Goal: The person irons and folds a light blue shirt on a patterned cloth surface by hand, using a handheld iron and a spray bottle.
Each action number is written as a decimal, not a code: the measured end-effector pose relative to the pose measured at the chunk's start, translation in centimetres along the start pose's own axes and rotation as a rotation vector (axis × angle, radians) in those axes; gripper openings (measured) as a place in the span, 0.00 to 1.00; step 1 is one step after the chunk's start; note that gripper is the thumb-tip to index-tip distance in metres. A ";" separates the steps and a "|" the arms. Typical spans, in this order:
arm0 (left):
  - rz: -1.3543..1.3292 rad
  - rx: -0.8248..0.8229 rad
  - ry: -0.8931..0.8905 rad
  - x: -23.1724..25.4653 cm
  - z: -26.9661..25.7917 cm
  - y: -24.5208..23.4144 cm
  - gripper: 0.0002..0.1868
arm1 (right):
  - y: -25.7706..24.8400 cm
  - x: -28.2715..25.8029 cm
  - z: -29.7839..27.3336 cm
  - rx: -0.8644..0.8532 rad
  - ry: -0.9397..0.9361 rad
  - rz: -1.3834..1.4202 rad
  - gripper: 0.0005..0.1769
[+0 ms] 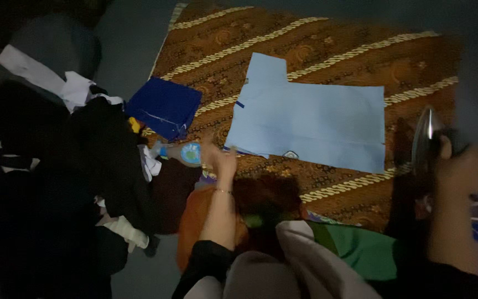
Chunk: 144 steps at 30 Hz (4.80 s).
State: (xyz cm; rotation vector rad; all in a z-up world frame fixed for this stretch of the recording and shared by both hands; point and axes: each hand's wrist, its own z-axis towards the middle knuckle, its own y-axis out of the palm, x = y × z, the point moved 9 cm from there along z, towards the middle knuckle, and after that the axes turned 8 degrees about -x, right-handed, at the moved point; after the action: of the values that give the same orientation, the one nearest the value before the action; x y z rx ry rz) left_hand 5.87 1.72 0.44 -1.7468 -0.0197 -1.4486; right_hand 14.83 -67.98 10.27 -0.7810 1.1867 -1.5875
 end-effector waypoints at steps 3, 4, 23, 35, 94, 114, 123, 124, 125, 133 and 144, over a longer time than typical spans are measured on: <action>0.506 -0.243 0.261 4.2 0.0 -0.2 0.32 | -4.3 -7.5 -1.0 0.026 -0.155 0.011 0.35; 0.503 -0.270 0.253 4.6 0.5 -0.4 0.28 | -5.6 -10.7 -1.8 0.009 -0.208 0.035 0.36; 0.121 -0.230 0.115 -4.7 7.1 3.7 0.23 | 1.4 -42.2 -15.3 -0.261 -0.910 0.130 0.27; -0.026 -0.375 0.049 -8.1 7.7 5.5 0.18 | 1.1 -43.0 -15.7 -0.359 -0.988 0.231 0.15; -0.060 -0.355 0.060 -9.3 8.6 6.9 0.26 | 0.5 -39.0 -14.5 -0.385 -0.947 0.134 0.28; -0.070 -0.463 -0.236 -6.9 6.9 4.8 0.27 | -0.9 -26.7 -9.5 -0.627 -0.640 -0.004 0.24; 0.052 -0.478 -0.245 -6.6 6.9 4.3 0.25 | 1.2 -35.3 -11.1 -0.369 -0.753 0.171 0.28; 0.012 -0.487 -0.265 -5.8 6.6 4.0 0.26 | 1.8 -36.5 -10.9 -0.411 -0.756 0.191 0.27; -0.028 -0.496 -0.284 -5.2 6.2 3.7 0.26 | 2.2 -37.6 -10.7 -0.453 -0.759 0.211 0.26; 0.000 -0.518 -0.249 -4.1 6.2 2.8 0.26 | 3.4 -28.5 -9.4 -0.534 -0.754 0.010 0.23; -0.072 -0.506 -0.290 -4.1 6.1 3.1 0.25 | 5.8 -16.8 -6.8 -0.711 -0.776 0.010 0.15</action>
State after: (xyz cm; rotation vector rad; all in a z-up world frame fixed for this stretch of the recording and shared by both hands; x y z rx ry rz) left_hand 10.93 5.34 -4.49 -2.3809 0.1436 -1.3107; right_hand 16.05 -50.23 3.54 -1.6508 1.1269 -0.6728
